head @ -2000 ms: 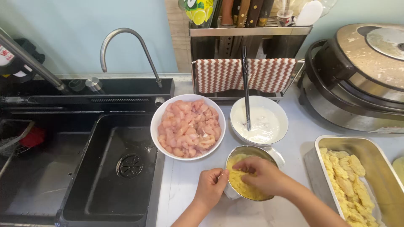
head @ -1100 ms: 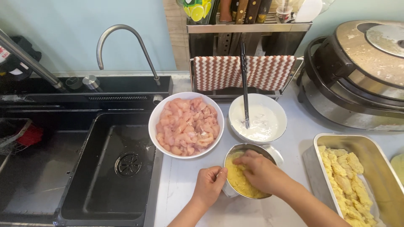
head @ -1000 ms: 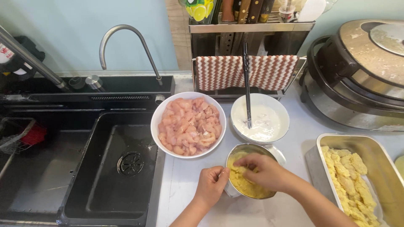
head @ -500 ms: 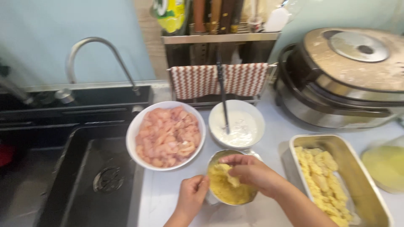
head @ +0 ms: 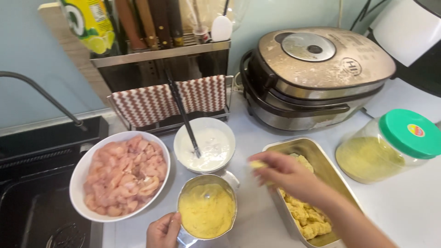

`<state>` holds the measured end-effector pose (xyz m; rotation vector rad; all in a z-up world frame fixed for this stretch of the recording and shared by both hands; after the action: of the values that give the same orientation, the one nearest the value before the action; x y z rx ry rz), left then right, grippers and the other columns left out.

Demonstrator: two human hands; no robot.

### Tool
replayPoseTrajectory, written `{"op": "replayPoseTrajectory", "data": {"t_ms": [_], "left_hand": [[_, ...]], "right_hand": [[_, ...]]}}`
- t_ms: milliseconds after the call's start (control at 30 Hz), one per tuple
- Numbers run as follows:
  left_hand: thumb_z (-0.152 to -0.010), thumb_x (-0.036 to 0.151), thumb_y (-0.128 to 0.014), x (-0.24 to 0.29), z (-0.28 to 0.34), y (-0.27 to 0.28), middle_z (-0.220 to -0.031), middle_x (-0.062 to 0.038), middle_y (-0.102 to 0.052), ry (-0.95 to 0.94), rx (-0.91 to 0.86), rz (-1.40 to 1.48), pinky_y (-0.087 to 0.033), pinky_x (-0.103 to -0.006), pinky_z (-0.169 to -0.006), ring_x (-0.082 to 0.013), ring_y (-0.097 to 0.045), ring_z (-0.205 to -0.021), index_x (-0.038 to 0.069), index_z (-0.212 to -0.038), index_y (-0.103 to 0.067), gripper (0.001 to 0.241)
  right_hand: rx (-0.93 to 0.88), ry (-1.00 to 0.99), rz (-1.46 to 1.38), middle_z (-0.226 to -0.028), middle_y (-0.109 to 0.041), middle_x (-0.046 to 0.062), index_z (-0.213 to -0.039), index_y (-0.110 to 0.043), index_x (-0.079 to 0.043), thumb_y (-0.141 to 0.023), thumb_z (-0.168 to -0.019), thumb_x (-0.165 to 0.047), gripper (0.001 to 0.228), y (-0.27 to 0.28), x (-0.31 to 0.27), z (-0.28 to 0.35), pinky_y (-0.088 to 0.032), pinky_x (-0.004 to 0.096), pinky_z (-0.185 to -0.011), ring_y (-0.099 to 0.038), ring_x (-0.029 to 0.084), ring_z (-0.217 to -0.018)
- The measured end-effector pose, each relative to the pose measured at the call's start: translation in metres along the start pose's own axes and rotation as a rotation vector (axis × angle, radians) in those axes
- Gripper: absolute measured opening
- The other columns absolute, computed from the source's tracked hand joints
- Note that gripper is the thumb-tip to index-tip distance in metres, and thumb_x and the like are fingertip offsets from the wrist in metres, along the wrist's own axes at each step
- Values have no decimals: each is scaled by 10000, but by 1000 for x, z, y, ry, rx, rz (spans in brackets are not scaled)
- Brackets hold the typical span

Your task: Coating raw chicken pieces in batter and transferring them to a metal container.

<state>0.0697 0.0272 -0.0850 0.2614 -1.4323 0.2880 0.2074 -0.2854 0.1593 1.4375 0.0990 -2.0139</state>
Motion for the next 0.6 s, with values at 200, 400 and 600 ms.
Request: {"op": "replayPoseTrajectory", "data": {"t_ms": [200,400,600], "left_hand": [[-939,146,-632,-39,-10,11,-658,-48,-745,36,5,-59,-442,-237,-565,-58,-594,-604,-63,-876,-825,292],[-935,133,-613,-14,-4,0,-686,-38,-778,-39,-25,19,-498,-226,-606,-50,-650,-658,-61,-876,-812,284],[-939,118,-638,1,-1,-7,-593,12,-617,-27,-44,27,-388,-257,-491,-43,-502,-563,-49,-772,-762,266]], "right_hand": [[81,-372,534,-1209,-726,-43,-1426,-556,-265,-615,-1000,-351,439,76,73,25,-610,303,-853,-724,117,-1015],[145,-169,487,-1065,-819,-40,-1366,-675,-241,-646,-933,-354,449,82,32,25,-620,293,-761,-723,114,-919],[163,82,144,-898,-761,1,-1193,-789,-116,-654,-944,-334,358,38,-82,-39,-473,258,-562,-629,84,-749]]}}
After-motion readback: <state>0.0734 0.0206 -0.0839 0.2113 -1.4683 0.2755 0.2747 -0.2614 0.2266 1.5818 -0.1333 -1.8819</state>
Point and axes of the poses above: each hand's wrist, its own z-axis away from the middle knuckle, its own y-axis out of the back of the hand, x = y × z, the point moved 6 cm from there along -z, towards the middle knuckle
